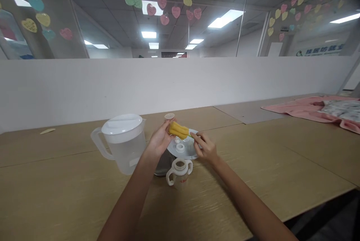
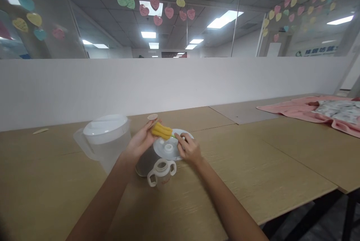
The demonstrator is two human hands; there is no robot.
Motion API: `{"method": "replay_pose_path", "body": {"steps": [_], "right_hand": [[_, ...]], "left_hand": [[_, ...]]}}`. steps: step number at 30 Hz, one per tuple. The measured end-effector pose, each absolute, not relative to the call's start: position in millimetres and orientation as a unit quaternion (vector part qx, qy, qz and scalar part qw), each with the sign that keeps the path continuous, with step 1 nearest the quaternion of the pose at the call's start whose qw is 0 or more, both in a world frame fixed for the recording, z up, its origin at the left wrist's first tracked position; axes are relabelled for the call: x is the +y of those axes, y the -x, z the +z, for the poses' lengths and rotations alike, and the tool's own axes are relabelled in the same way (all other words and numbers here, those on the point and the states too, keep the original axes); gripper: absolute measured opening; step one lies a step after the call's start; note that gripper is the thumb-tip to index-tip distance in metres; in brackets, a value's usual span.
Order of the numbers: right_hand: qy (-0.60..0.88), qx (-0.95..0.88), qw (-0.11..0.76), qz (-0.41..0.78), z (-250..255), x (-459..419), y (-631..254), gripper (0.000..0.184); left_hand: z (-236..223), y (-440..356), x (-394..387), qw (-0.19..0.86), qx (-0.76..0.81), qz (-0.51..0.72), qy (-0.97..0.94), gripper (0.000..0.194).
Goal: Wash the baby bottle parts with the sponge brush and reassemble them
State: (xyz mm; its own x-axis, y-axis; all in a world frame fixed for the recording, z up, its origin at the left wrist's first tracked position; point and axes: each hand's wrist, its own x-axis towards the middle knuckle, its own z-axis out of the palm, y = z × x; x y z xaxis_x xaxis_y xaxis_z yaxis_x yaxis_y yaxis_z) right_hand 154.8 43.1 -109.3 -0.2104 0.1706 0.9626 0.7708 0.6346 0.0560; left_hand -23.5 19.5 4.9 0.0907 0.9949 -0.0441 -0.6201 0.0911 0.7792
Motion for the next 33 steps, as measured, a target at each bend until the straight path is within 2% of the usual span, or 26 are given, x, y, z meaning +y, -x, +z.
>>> {"method": "replay_pose_path", "body": {"steps": [4,7,9,12,15,18,25,29,33], "right_hand": [[0.294,-0.754,0.511,-0.291,-106.8,45.3,-161.2,0.033],[0.285,-0.774,0.480,-0.298,-108.8,49.2,-167.2,0.026],[0.301,-0.774,0.465,-0.308,-111.7,52.6,-171.1,0.023],[0.383,-0.738,0.467,-0.302,-116.2,57.7,-175.5,0.022],[0.468,-0.693,0.472,-0.278,-117.8,60.8,-177.7,0.023],[0.523,-0.667,0.466,-0.254,-116.3,61.1,-178.5,0.024],[0.613,-0.647,0.408,-0.198,-111.8,60.4,-178.3,0.029],[0.687,-0.615,0.354,-0.158,-109.2,61.4,-179.1,0.032],[0.707,-0.608,0.333,-0.137,-108.0,62.1,-180.2,0.033]], "left_hand": [[9.2,35.0,20.9,0.650,0.334,0.600,-0.327,0.016],[3.6,43.0,28.1,0.588,0.359,0.622,-0.372,0.016],[-3.1,47.7,34.7,0.484,0.403,0.629,-0.456,0.021],[-13.0,55.2,43.5,0.261,0.515,0.526,-0.624,0.030],[-20.2,62.9,48.1,0.155,0.581,0.417,-0.682,0.024],[-26.4,68.5,48.7,0.105,0.627,0.337,-0.695,0.016],[-48.9,68.1,51.7,0.040,0.708,0.156,-0.688,0.019],[-62.3,67.1,60.9,0.050,0.720,0.120,-0.681,0.018],[-73.0,71.6,66.6,0.080,0.714,0.144,-0.681,0.032]]}}
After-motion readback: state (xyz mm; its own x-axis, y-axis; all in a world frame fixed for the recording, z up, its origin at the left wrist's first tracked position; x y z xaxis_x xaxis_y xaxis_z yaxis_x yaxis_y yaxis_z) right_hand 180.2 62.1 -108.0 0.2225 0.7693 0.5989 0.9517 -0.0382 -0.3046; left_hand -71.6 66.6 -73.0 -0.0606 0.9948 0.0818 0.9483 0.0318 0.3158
